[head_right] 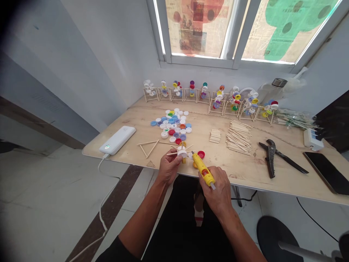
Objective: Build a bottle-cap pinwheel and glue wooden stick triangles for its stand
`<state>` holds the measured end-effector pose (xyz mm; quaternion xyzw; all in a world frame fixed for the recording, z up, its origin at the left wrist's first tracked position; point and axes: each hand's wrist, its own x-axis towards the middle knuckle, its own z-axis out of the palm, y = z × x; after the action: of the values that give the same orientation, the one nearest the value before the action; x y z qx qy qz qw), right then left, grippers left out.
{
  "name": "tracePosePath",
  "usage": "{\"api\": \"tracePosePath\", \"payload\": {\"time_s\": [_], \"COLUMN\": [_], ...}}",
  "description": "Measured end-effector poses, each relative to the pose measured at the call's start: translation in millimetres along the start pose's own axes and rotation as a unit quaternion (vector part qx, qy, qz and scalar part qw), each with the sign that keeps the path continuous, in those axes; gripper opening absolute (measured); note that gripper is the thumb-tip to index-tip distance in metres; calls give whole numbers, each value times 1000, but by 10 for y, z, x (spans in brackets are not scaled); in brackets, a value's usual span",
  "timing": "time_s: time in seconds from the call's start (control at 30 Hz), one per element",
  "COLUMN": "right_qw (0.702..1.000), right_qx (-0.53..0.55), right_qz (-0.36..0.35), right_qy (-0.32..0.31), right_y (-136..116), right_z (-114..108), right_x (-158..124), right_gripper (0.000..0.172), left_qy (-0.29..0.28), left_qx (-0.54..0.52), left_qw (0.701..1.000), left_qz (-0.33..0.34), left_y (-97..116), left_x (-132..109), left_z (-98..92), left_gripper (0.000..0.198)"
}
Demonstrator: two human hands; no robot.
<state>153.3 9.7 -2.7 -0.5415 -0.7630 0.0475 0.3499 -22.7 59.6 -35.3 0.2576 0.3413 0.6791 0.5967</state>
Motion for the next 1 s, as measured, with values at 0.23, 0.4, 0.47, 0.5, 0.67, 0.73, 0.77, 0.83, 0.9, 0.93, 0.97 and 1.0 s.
{"api": "tracePosePath", "payload": {"time_s": [0.23,0.4,0.47,0.5,0.67,0.73,0.77,0.83,0.9,0.93,0.97,1.0], "right_qw": [1000,1000,1000,1000,1000,1000,1000,1000,1000,1000,999,999], "right_qx": [-10,-21,-24,-26,-28,-30,-29,-23,-19,-21,-26,-33], "right_qz": [2,4,2,-1,-13,-9,-5,1,5,8,13,18], "right_qy": [7,7,13,15,4,1,1,2,9,16,26,36], "right_y": [-5,16,28,33,21,14,15,36,91,133,184,246], "right_z": [-11,-11,-12,-13,-9,-10,-16,-42,-97,-135,-181,-233], "right_x": [2,-4,-4,-4,-15,-23,-26,-26,-14,-4,9,24], "right_gripper": [23,23,24,24,23,23,23,22,22,21,21,21], "left_qy": [1,2,5,5,6,7,7,9,16,20,22,23], "left_qx": [5,1,3,3,0,-1,-2,-8,-19,-23,-26,-26], "left_qw": [1000,1000,1000,1000,1000,1000,1000,1000,1000,1000,999,999], "left_qz": [2,2,1,0,3,3,2,-1,-2,-2,-2,-2], "left_y": [11,10,10,9,8,6,4,0,-3,-3,-2,-1], "left_x": [-8,-6,-4,-3,0,0,0,-1,-1,-1,-1,-1], "left_z": [16,14,13,14,13,10,8,6,6,8,9,10], "left_gripper": [36,36,37,37,36,34,34,33,34,35,35,35]}}
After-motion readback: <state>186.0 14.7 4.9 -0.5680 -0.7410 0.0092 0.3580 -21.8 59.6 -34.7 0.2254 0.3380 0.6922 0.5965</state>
